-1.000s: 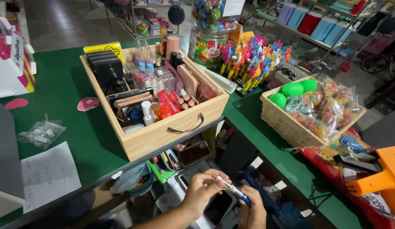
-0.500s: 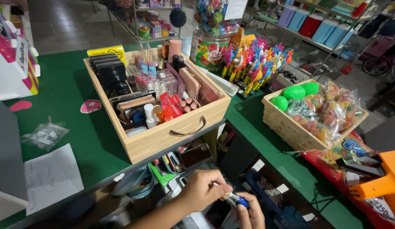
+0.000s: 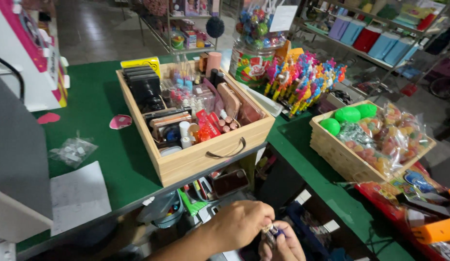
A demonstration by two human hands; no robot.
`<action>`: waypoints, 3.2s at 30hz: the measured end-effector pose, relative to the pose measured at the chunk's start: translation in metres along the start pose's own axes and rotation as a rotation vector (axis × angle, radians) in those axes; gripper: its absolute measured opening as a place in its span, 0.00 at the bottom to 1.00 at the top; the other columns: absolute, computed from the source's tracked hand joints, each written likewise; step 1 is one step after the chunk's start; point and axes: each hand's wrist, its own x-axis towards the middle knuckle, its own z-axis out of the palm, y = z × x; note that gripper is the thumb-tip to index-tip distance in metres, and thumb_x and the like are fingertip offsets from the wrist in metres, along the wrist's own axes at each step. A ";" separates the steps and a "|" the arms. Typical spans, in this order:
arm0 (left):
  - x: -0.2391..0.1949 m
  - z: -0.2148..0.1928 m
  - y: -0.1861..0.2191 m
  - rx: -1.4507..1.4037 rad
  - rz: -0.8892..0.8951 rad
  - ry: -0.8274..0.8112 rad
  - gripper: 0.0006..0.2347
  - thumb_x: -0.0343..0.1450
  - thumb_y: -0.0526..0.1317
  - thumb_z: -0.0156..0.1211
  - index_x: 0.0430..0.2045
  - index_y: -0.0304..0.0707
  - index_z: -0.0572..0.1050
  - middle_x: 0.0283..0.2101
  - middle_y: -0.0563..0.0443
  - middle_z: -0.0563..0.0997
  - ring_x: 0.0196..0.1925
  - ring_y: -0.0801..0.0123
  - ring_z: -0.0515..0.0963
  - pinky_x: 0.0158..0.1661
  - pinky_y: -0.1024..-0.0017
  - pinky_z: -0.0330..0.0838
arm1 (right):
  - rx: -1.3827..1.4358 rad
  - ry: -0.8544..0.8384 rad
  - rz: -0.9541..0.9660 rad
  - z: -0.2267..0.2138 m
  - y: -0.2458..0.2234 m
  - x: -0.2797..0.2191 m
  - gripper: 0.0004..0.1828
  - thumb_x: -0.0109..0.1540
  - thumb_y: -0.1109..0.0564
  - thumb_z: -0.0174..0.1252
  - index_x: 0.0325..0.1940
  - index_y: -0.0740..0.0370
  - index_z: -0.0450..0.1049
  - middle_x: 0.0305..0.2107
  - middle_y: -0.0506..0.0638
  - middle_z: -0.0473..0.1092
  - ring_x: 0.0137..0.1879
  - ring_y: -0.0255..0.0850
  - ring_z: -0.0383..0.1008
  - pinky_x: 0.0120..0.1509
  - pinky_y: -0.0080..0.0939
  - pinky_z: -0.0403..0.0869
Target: Organizing and sorting pens and small retail products in a wooden tray
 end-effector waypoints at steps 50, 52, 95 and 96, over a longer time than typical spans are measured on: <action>-0.008 -0.053 0.046 0.372 0.097 0.117 0.26 0.76 0.52 0.57 0.62 0.27 0.67 0.38 0.41 0.77 0.35 0.50 0.79 0.37 0.58 0.75 | -1.045 -0.022 -0.332 0.106 -0.117 0.144 0.06 0.62 0.58 0.63 0.38 0.60 0.72 0.36 0.52 0.78 0.43 0.40 0.79 0.52 0.38 0.74; -0.015 -0.049 0.040 0.443 0.146 0.088 0.17 0.72 0.46 0.68 0.49 0.33 0.76 0.33 0.48 0.76 0.32 0.56 0.77 0.33 0.60 0.72 | -1.197 0.255 -0.381 0.100 -0.110 0.180 0.18 0.61 0.64 0.65 0.53 0.62 0.68 0.42 0.52 0.74 0.48 0.40 0.77 0.52 0.35 0.74; -0.076 -0.055 0.005 0.514 0.074 0.054 0.14 0.69 0.45 0.74 0.22 0.46 0.71 0.23 0.52 0.70 0.22 0.57 0.73 0.25 0.62 0.67 | -1.669 -0.109 0.075 0.074 -0.056 0.374 0.20 0.54 0.54 0.59 0.48 0.62 0.79 0.46 0.57 0.76 0.50 0.47 0.75 0.52 0.48 0.71; -0.076 -0.056 0.005 0.481 0.065 0.040 0.15 0.69 0.44 0.75 0.22 0.44 0.70 0.23 0.52 0.69 0.22 0.57 0.73 0.25 0.62 0.67 | -1.638 -0.128 0.137 0.079 -0.058 0.372 0.15 0.55 0.56 0.59 0.43 0.61 0.82 0.40 0.53 0.78 0.47 0.40 0.74 0.48 0.46 0.70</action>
